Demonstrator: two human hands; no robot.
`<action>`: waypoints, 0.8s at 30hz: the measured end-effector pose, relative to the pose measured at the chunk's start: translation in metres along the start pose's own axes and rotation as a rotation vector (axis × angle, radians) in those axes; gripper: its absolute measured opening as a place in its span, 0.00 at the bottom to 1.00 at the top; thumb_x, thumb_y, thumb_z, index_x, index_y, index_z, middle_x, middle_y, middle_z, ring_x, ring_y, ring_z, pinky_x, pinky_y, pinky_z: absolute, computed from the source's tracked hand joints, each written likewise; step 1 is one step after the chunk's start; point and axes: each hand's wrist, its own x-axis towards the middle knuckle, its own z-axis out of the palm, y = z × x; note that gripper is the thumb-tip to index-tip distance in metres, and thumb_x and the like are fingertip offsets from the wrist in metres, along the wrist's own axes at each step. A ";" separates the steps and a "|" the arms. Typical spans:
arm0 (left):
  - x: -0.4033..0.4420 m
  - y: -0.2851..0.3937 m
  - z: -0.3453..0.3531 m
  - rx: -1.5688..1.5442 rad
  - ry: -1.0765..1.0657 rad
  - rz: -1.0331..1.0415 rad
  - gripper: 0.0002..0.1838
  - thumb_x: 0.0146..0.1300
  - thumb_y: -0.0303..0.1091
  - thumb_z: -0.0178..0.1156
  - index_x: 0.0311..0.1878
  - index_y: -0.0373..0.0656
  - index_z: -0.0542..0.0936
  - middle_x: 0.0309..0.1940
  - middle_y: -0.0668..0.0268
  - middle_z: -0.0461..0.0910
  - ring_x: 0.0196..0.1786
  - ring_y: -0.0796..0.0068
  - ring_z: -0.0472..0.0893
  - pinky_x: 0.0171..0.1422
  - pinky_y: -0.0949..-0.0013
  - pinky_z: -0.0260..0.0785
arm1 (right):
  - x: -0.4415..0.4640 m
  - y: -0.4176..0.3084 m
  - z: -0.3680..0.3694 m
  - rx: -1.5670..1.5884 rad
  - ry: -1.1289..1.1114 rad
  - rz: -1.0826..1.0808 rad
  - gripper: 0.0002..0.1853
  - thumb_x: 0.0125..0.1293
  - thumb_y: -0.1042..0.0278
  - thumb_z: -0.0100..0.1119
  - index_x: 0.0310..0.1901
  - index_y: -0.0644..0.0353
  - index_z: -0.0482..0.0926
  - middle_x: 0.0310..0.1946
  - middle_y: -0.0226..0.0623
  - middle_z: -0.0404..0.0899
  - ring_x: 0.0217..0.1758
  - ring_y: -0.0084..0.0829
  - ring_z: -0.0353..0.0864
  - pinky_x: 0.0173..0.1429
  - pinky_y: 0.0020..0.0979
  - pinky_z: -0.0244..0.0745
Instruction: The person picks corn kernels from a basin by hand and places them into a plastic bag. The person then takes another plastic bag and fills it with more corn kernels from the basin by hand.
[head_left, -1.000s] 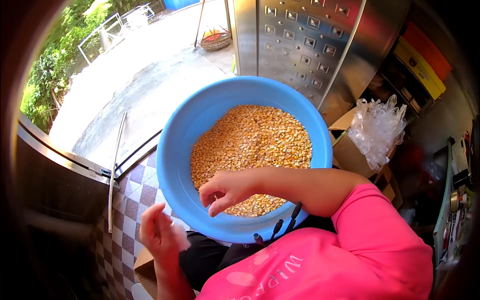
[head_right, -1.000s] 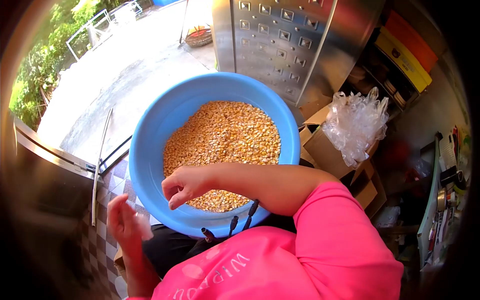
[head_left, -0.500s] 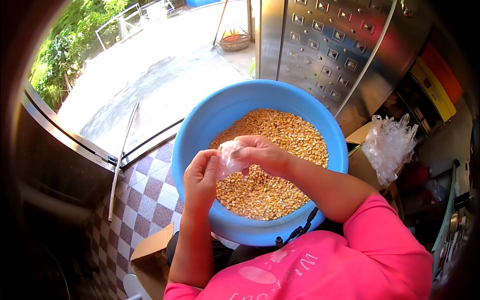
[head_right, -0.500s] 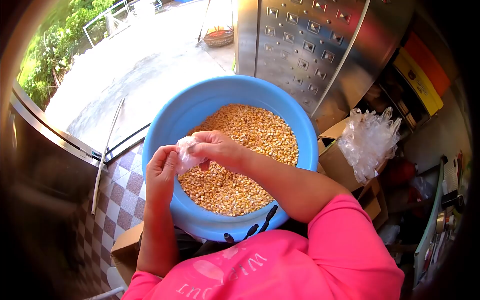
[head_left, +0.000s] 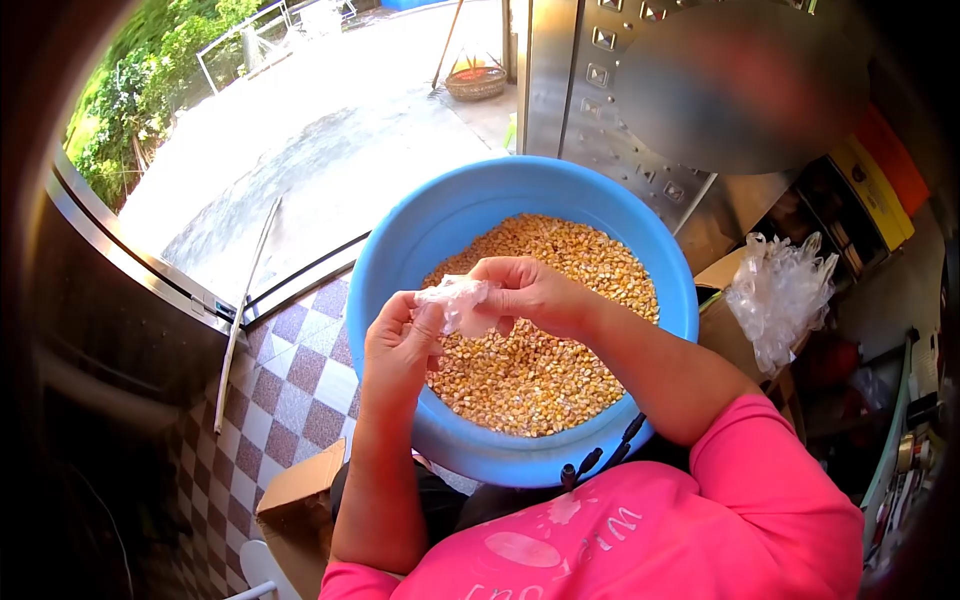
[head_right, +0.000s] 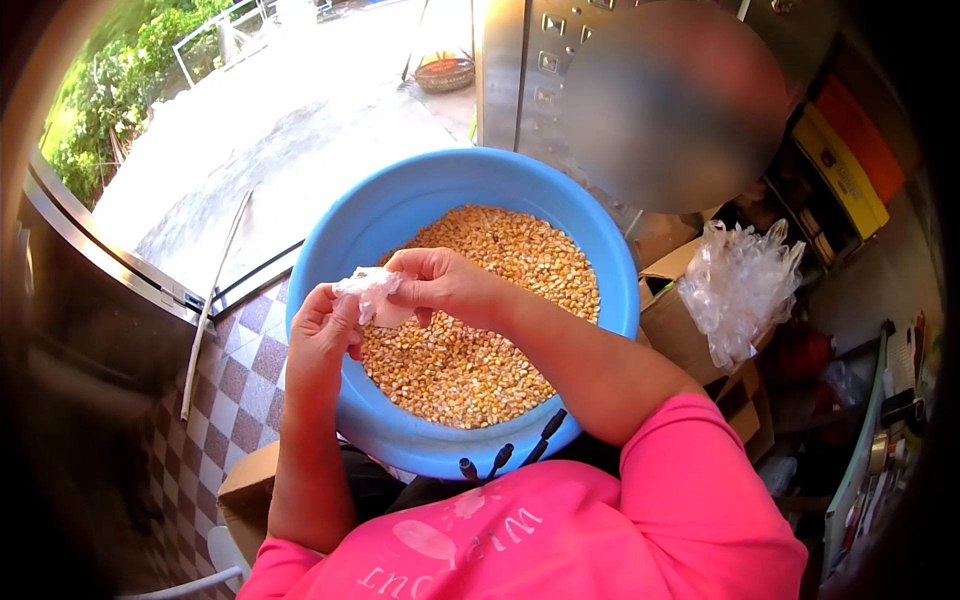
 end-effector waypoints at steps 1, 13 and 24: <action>0.001 -0.001 0.001 -0.046 0.006 0.018 0.09 0.70 0.37 0.57 0.43 0.41 0.76 0.25 0.73 0.74 0.22 0.87 0.70 0.24 0.80 0.64 | 0.000 0.001 -0.005 -0.019 0.000 0.032 0.12 0.68 0.58 0.59 0.44 0.57 0.78 0.32 0.27 0.78 0.34 0.16 0.75 0.34 0.20 0.72; -0.001 -0.004 0.002 -0.096 0.015 0.040 0.07 0.65 0.29 0.58 0.43 0.41 0.72 0.30 0.69 0.74 0.23 0.85 0.71 0.24 0.78 0.67 | 0.003 0.001 -0.013 -0.228 0.221 -0.003 0.09 0.63 0.79 0.51 0.43 0.61 0.78 0.31 0.29 0.78 0.32 0.18 0.74 0.36 0.22 0.71; 0.001 -0.008 -0.006 0.057 0.058 0.156 0.12 0.70 0.33 0.56 0.38 0.34 0.82 0.30 0.71 0.76 0.24 0.86 0.73 0.26 0.81 0.67 | 0.006 0.010 -0.030 -0.412 0.400 -0.157 0.04 0.65 0.78 0.55 0.39 0.60 0.78 0.34 0.28 0.77 0.41 0.19 0.77 0.47 0.26 0.75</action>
